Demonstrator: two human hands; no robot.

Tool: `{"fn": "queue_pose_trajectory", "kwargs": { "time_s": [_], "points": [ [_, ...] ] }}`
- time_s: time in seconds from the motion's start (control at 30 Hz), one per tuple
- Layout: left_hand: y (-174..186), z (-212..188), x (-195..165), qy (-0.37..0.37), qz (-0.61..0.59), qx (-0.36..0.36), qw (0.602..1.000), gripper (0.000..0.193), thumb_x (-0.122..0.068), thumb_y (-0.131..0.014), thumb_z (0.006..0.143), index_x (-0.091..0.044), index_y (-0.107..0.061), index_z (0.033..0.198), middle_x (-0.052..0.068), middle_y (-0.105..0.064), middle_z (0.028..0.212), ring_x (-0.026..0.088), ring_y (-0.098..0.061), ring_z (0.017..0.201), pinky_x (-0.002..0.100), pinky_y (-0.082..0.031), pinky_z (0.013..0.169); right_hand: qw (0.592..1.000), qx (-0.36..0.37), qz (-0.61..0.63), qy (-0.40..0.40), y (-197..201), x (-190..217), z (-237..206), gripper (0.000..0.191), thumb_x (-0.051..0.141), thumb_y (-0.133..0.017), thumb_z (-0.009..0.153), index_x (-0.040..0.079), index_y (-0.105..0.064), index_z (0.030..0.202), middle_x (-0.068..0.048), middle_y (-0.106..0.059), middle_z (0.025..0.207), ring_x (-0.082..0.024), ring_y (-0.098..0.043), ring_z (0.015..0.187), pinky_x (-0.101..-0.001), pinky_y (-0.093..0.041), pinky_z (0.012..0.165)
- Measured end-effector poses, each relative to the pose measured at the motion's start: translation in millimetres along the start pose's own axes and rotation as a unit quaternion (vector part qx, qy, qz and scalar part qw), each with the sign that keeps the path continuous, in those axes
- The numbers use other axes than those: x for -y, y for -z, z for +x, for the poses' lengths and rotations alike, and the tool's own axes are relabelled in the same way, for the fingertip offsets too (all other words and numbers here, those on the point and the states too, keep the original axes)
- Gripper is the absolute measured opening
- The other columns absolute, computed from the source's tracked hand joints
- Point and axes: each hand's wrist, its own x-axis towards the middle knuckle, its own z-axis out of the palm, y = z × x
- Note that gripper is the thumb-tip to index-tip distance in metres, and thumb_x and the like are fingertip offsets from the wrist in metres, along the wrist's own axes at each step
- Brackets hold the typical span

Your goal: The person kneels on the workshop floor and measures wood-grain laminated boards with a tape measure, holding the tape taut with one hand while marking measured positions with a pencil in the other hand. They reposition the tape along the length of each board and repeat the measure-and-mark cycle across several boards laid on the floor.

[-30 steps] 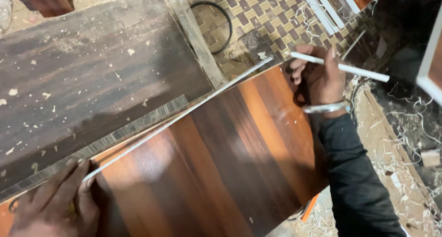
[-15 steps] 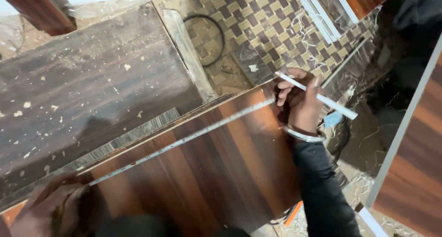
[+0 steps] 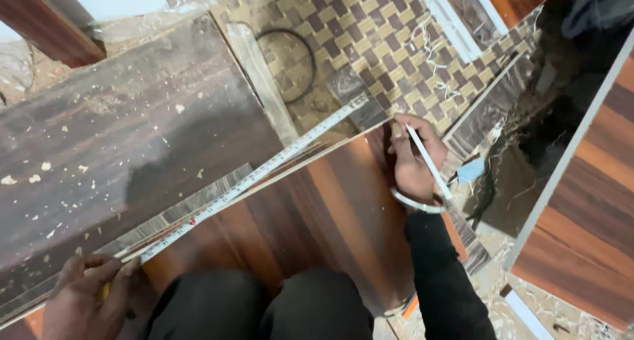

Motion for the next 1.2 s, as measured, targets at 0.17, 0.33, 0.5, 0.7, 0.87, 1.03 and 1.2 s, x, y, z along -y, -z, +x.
{"fn": "queue_pose_trajectory", "kwargs": {
  "time_s": [0.17, 0.33, 0.5, 0.7, 0.87, 1.03, 1.2],
  "points": [
    [-7.5, 8.7, -36.3, 0.021, 0.037, 0.024, 0.999, 0.028, -0.036, -0.069, 0.093, -0.012, -0.080, 0.101, 0.009, -0.070, 0.103, 0.032, -0.071, 0.091, 0.045, -0.055, 0.081, 0.997, -0.048, 0.058, -0.020, 3.3, -8.6, 0.5, 0.017, 0.006, -0.062, 0.106, -0.004, -0.067, 0.120, -0.004, -0.067, 0.092, -0.009, -0.060, 0.076, -0.0235, -0.051, 0.071],
    [-10.8, 17.1, -71.4, 0.067, 0.058, 0.047, 0.995, 0.033, -0.040, -0.066, 0.094, -0.012, -0.081, 0.101, 0.009, -0.071, 0.102, 0.034, -0.071, 0.088, 0.046, -0.054, 0.078, 0.994, -0.084, 0.067, -0.017, 5.9, -14.0, 1.6, 0.021, 0.014, -0.063, 0.107, -0.004, -0.067, 0.118, -0.007, -0.068, 0.100, -0.010, -0.062, 0.079, -0.0261, -0.054, 0.069],
    [-5.1, 15.7, -87.2, 0.033, 0.024, 0.066, 0.997, 0.035, -0.041, -0.065, 0.094, -0.011, -0.080, 0.097, 0.007, -0.072, 0.101, 0.033, -0.072, 0.089, 0.045, -0.055, 0.081, 0.982, -0.100, 0.160, -0.031, 9.9, -20.1, 2.8, 0.022, 0.018, -0.061, 0.108, -0.002, -0.063, 0.113, -0.011, -0.071, 0.109, -0.012, -0.061, 0.079, -0.0270, -0.053, 0.067],
    [-3.8, 19.1, -94.9, 0.043, 0.047, 0.076, 0.995, 0.032, -0.039, -0.065, 0.092, -0.012, -0.082, 0.096, 0.006, -0.073, 0.101, 0.034, -0.071, 0.088, 0.046, -0.055, 0.080, 0.987, -0.136, 0.083, -0.012, 9.0, -22.3, 1.4, 0.025, 0.019, -0.057, 0.110, -0.003, -0.067, 0.117, -0.010, -0.067, 0.101, -0.010, -0.059, 0.079, -0.0263, -0.051, 0.068],
    [-0.7, 19.0, -104.0, 0.055, 0.049, 0.074, 0.995, 0.032, -0.040, -0.066, 0.091, -0.013, -0.082, 0.095, 0.005, -0.072, 0.098, 0.033, -0.072, 0.086, 0.045, -0.055, 0.077, 0.988, -0.115, 0.099, -0.017, 9.0, -16.5, -0.3, 0.022, 0.017, -0.056, 0.110, -0.003, -0.065, 0.115, -0.009, -0.067, 0.103, -0.010, -0.058, 0.078, -0.0253, -0.051, 0.070],
    [4.8, 20.7, -100.7, 0.017, 0.086, 0.068, 0.994, 0.030, -0.040, -0.066, 0.093, -0.015, -0.083, 0.095, 0.009, -0.071, 0.094, 0.034, -0.071, 0.084, 0.044, -0.055, 0.075, 0.993, -0.094, 0.076, -0.006, 6.0, -11.6, -4.0, 0.020, 0.016, -0.057, 0.110, -0.003, -0.064, 0.115, -0.009, -0.068, 0.107, -0.009, -0.058, 0.081, -0.0255, -0.050, 0.071],
    [-1.6, 12.7, -80.7, -0.034, 0.017, -0.033, 0.999, 0.026, -0.033, -0.071, 0.096, -0.011, -0.078, 0.108, 0.010, -0.071, 0.100, 0.033, -0.070, 0.088, 0.042, -0.055, 0.078, 0.998, 0.013, 0.054, 0.022, -1.7, -6.6, -11.3, 0.030, 0.022, -0.056, 0.113, -0.004, -0.066, 0.124, -0.007, -0.068, 0.104, -0.010, -0.058, 0.085, -0.0238, -0.049, 0.076]
  ]
}}
